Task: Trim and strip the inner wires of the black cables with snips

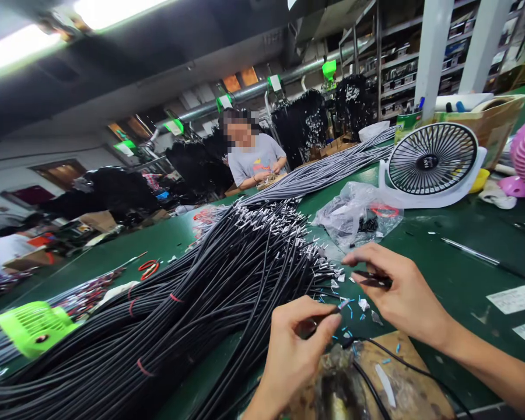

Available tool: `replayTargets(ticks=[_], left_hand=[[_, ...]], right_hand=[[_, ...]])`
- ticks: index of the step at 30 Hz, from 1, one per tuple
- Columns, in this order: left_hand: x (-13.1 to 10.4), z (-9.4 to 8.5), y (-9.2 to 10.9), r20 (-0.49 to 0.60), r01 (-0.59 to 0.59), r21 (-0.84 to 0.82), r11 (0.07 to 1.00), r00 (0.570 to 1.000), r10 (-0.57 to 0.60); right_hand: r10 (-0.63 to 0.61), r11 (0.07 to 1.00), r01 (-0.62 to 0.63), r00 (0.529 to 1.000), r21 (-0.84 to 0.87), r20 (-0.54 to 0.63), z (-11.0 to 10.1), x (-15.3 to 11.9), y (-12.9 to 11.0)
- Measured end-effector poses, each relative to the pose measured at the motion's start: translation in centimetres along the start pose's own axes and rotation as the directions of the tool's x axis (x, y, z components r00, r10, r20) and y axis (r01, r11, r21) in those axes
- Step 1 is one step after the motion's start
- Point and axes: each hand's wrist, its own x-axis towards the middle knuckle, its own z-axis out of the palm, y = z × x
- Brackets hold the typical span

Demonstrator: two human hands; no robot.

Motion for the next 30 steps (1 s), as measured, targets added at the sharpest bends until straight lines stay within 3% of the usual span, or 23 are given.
replayTargets(ticks=[2, 6, 11, 18, 23, 27, 30], left_hand=[[0.1, -0.1, -0.3, -0.088, 0.015, -0.049, 0.999, 0.996, -0.020], [0.0, -0.1, -0.5, -0.133, 0.031, -0.077, 0.997, 0.990, -0.041], [0.1, 0.2, -0.1, -0.058, 0.147, -0.220, 0.964, 0.985, -0.163], [0.1, 0.4, -0.4, 0.040, 0.178, -0.382, 0.907, 0.984, -0.176], [-0.1, 0.4, -0.7, 0.015, 0.121, -0.459, 0.880, 0.992, -0.128], [0.0, 0.3, -1.2, 0.131, 0.097, -0.582, 0.807, 0.991, -0.025], [0.1, 0.5, -1.6, 0.131, 0.048, -0.662, 0.748, 0.990, 0.053]], right_hand=[[-0.013, 1.000, 0.014, 0.999, -0.028, 0.051, 0.1, -0.2, -0.3], [-0.039, 0.999, 0.039, 0.988, 0.000, 0.147, 0.5, -0.4, -0.6], [-0.101, 0.995, 0.101, 0.984, 0.004, 0.148, 0.9, -0.6, -0.5], [-0.166, 0.985, 0.169, 0.981, -0.022, 0.099, 1.4, -1.4, -0.3], [-0.009, 0.998, 0.000, 0.990, 0.062, 0.142, 1.6, -1.2, -0.3], [0.134, 0.954, -0.192, 0.961, 0.232, 0.242, 2.1, -0.7, -0.2], [0.160, 0.928, -0.242, 0.946, 0.284, 0.283, 2.3, -0.6, -0.2]])
